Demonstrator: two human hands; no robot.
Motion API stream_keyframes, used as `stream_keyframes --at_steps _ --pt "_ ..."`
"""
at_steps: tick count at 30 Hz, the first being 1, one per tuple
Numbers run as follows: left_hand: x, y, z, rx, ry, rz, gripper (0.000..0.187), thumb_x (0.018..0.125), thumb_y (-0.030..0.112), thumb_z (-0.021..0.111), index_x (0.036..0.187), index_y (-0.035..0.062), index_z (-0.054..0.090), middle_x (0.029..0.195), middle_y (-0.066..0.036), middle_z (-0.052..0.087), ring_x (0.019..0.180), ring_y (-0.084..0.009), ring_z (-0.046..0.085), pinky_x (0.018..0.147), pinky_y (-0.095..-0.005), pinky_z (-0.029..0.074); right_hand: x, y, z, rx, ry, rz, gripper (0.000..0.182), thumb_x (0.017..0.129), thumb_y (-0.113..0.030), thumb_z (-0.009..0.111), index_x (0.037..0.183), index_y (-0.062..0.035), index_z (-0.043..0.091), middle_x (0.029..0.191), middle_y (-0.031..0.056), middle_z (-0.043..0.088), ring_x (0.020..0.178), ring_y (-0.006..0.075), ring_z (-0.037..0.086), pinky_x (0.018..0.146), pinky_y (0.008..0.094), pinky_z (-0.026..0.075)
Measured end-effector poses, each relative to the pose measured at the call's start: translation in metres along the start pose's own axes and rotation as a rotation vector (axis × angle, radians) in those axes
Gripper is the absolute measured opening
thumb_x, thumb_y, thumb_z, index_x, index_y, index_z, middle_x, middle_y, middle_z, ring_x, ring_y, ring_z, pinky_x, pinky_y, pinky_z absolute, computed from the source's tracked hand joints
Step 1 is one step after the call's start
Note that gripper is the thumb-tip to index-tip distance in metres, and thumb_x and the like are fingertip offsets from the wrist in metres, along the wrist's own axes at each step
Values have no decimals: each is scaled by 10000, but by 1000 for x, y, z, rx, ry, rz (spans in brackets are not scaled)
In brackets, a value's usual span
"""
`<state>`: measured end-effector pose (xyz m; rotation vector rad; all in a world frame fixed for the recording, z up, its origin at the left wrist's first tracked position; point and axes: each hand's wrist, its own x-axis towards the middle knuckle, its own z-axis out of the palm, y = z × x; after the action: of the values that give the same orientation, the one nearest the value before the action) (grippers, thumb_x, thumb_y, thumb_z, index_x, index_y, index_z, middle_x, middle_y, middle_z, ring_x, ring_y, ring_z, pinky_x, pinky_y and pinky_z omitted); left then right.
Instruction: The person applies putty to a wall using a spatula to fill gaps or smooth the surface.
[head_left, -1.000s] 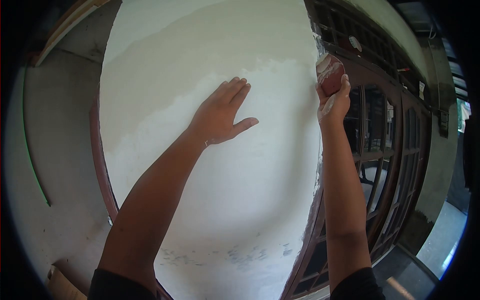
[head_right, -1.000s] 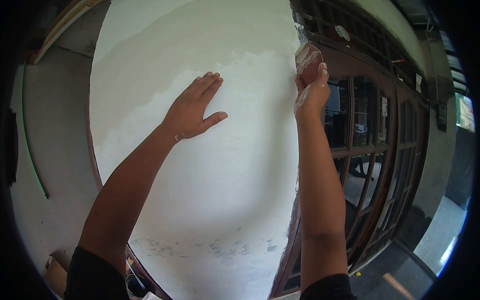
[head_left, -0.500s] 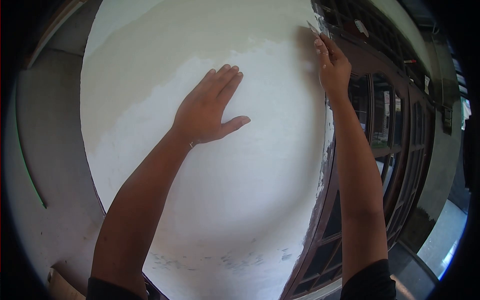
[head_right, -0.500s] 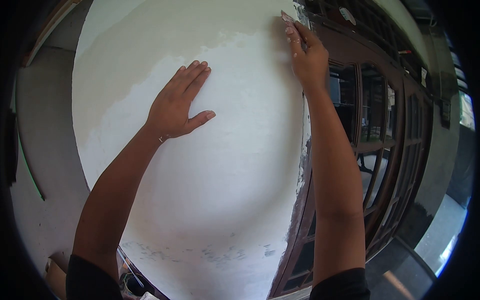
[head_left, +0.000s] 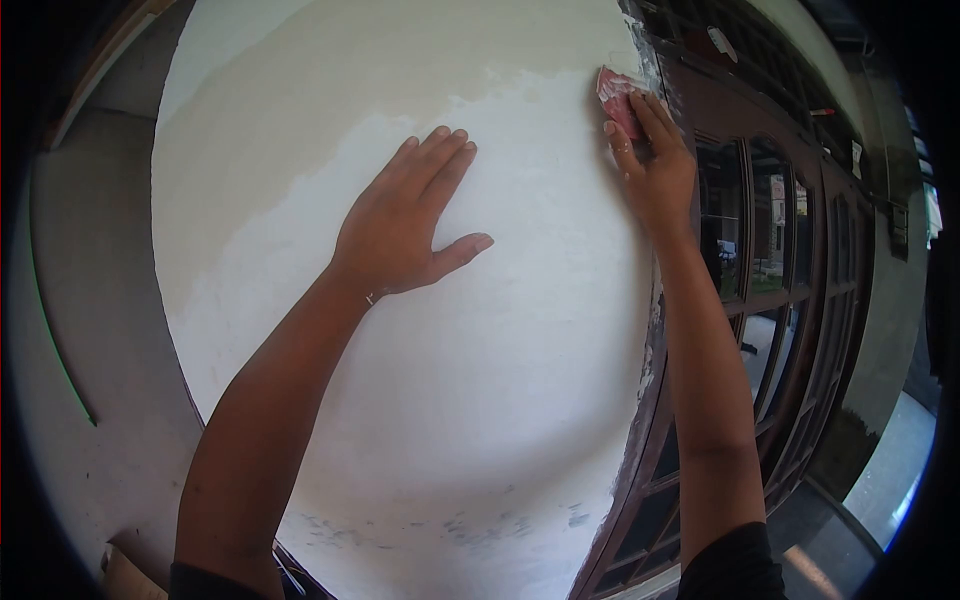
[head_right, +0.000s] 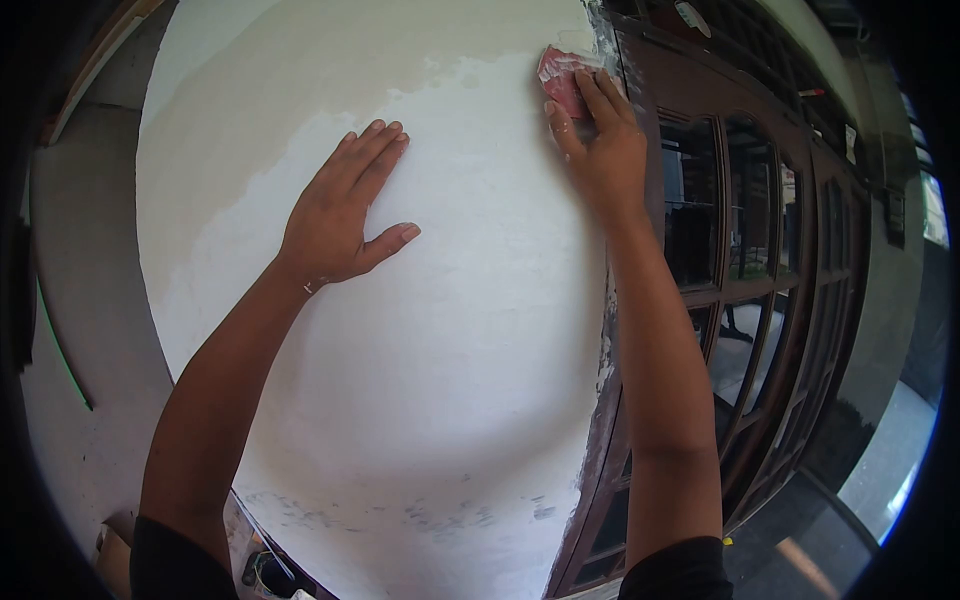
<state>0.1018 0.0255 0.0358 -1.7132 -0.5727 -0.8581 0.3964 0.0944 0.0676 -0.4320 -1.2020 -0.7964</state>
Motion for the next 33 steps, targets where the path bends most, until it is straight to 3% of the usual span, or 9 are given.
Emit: stream_keyframes --at_steps 7,16,22,33 --pt "0 0 -1 3 -3 12 747 843 380 692 1424 -18 445 1480 -152 454 1410 -316 387 1177 -457 303 32 8 15 -45 -20 -51 535 871 -356 722 1291 -38 629 1378 241 547 1292 384 522 1067 408 434" --pt "0 0 1 -5 4 12 744 841 369 699 1424 -18 446 1484 -148 452 1416 -314 381 1177 -458 300 -14 1 -4 -3 -12 -28 534 878 -365 715 1296 -45 623 1378 244 544 1304 388 510 1087 420 417" --pt "0 0 -1 3 -13 7 739 843 369 694 1417 -28 452 1476 -154 460 1412 -320 385 1177 -460 300 36 13 17 -63 57 -106 531 902 -387 685 1292 -33 619 1375 229 553 1302 382 510 1087 406 414" --pt "1 1 -1 11 3 19 733 844 364 686 1411 -39 455 1470 -165 465 1409 -321 390 1178 -460 299 -11 0 1 -66 6 -75 527 909 -394 674 1291 -35 620 1371 233 555 1313 384 498 1087 415 412"
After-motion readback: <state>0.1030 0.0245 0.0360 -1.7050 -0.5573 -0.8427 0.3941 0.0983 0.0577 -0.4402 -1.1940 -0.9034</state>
